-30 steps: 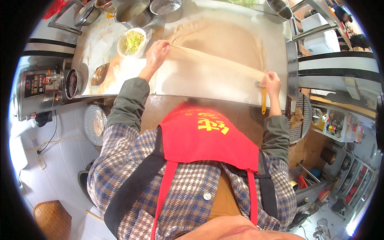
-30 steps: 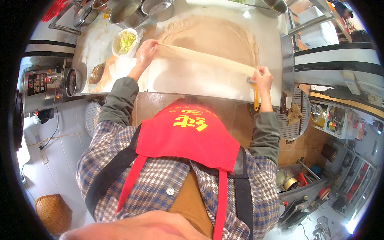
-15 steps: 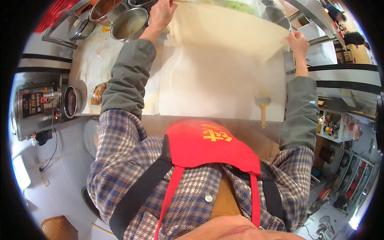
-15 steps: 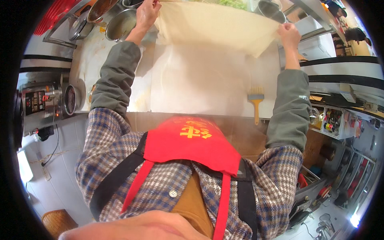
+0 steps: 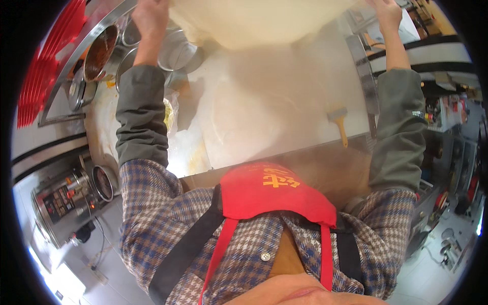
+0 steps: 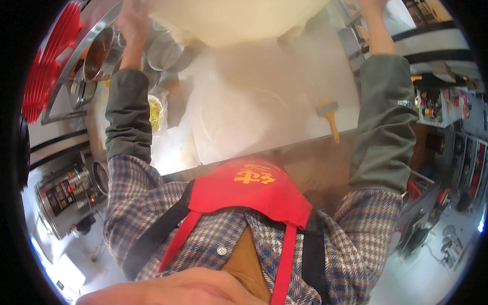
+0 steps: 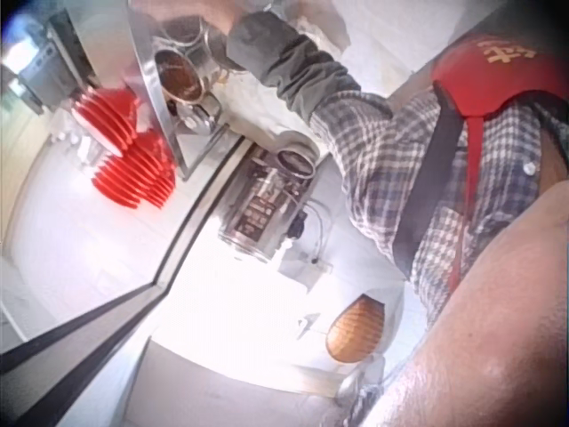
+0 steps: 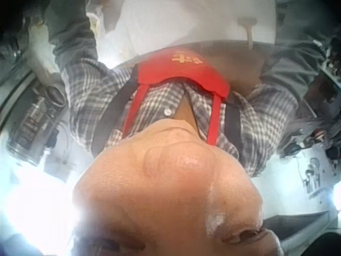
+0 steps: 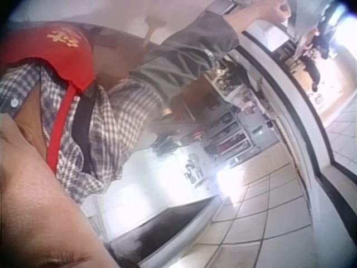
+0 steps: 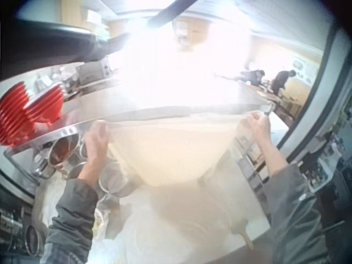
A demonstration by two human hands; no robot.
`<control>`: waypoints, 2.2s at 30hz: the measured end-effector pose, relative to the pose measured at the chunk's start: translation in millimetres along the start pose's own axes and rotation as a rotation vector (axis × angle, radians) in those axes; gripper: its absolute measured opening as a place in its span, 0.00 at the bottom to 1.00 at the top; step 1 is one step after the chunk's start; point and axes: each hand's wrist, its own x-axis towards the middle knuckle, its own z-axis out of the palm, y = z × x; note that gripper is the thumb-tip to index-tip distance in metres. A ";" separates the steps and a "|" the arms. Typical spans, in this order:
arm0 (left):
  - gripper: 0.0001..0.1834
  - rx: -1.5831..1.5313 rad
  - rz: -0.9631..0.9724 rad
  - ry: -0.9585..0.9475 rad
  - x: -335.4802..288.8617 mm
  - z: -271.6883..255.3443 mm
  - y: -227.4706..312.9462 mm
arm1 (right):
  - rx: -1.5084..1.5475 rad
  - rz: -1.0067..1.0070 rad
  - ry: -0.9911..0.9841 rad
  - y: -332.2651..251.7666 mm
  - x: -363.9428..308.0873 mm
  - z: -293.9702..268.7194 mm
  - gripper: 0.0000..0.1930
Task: The person washes a bowl, then assembles a takeout meal by lining a bowl with plastic, adding broth, sauce, and chopped vegetables. They retrieve a cooked egg from a pot, place it in a plastic bag, and add it to the bowl. The person also wipes the countertop with a cloth.
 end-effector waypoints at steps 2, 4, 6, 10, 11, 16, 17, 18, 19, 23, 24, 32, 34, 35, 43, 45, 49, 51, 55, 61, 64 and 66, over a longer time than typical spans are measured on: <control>0.09 -0.107 0.164 0.121 3.3 -4.9 3.4 | -0.011 0.028 0.026 -11.2 -5.7 -8.1 0.13; 0.10 -0.122 0.204 0.141 10.6 -10.7 7.5 | -0.033 0.043 0.058 -24.6 -14.0 -17.2 0.12; 0.13 -0.314 -0.030 -0.014 17.7 -15.5 11.6 | -0.070 0.051 0.103 -37.5 -25.8 -30.1 0.11; 0.15 -0.064 0.143 0.103 29.5 -23.3 15.2 | 0.120 0.013 0.062 -53.9 -43.3 -52.0 0.09; 0.15 -0.046 0.130 0.104 31.1 -24.3 15.3 | 0.238 0.011 0.075 -57.4 -45.0 -55.9 0.09; 0.12 -0.034 0.291 0.121 44.7 -28.1 24.0 | 0.172 -0.011 0.065 -84.6 -49.0 -77.3 0.08; 0.11 0.011 0.335 0.121 47.7 -30.4 27.5 | 0.071 0.001 0.092 -93.3 -53.8 -83.6 0.08; 0.11 -0.003 0.341 0.106 47.7 -34.2 30.6 | -0.003 -0.032 0.125 -102.6 -60.1 -89.4 0.09; 0.12 -0.019 0.349 0.092 45.2 -37.2 34.6 | -0.078 -0.065 0.160 -112.4 -66.1 -95.5 0.09; 0.10 -0.009 0.197 0.075 -19.7 -55.6 40.6 | -0.114 -0.057 0.162 -137.6 -122.8 -125.9 0.11; 0.09 -0.025 0.224 0.067 -50.5 -62.6 39.2 | -0.155 -0.020 0.109 -137.5 -145.9 -135.9 0.12; 0.10 -0.297 0.166 -0.460 -323.5 -119.0 63.3 | -0.383 0.060 -0.144 -118.2 -377.3 -232.9 0.07; 0.10 -0.369 0.111 -0.530 -353.7 -131.2 77.6 | -0.370 0.074 -0.099 -130.9 -415.1 -253.8 0.06; 0.10 -0.410 0.170 -0.510 -357.2 -132.8 85.8 | -0.380 0.089 -0.082 -135.5 -425.3 -260.6 0.06; 0.07 -0.383 0.327 -0.014 -169.6 -120.9 197.9 | -0.277 0.169 0.423 -185.2 -428.1 -323.7 0.07; 0.08 -0.450 0.399 0.009 -145.8 -145.6 258.3 | -0.213 0.139 0.558 -216.8 -441.0 -340.9 0.07; 0.10 -0.788 0.693 -0.450 -226.6 -219.7 410.4 | -0.093 0.097 0.434 -297.3 -513.4 -354.5 0.07; 0.10 -1.172 1.002 -0.602 -280.7 -255.9 476.7 | -0.204 0.139 0.184 -326.0 -555.6 -343.2 0.09; 0.17 -1.527 1.130 -0.600 -332.0 -293.4 525.5 | -0.379 0.144 0.414 -399.7 -634.6 -396.7 0.12; 0.13 -1.495 0.750 -1.077 -367.9 -222.1 485.6 | -0.847 0.481 0.991 -520.7 -818.0 -493.3 0.12; 0.12 -1.204 0.600 -1.231 -389.0 -179.9 437.8 | -1.275 0.677 0.999 -527.0 -903.3 -546.1 0.12; 0.11 -1.096 0.453 -1.307 -396.4 -160.1 392.6 | -1.290 1.241 0.936 -511.3 -942.2 -555.8 0.13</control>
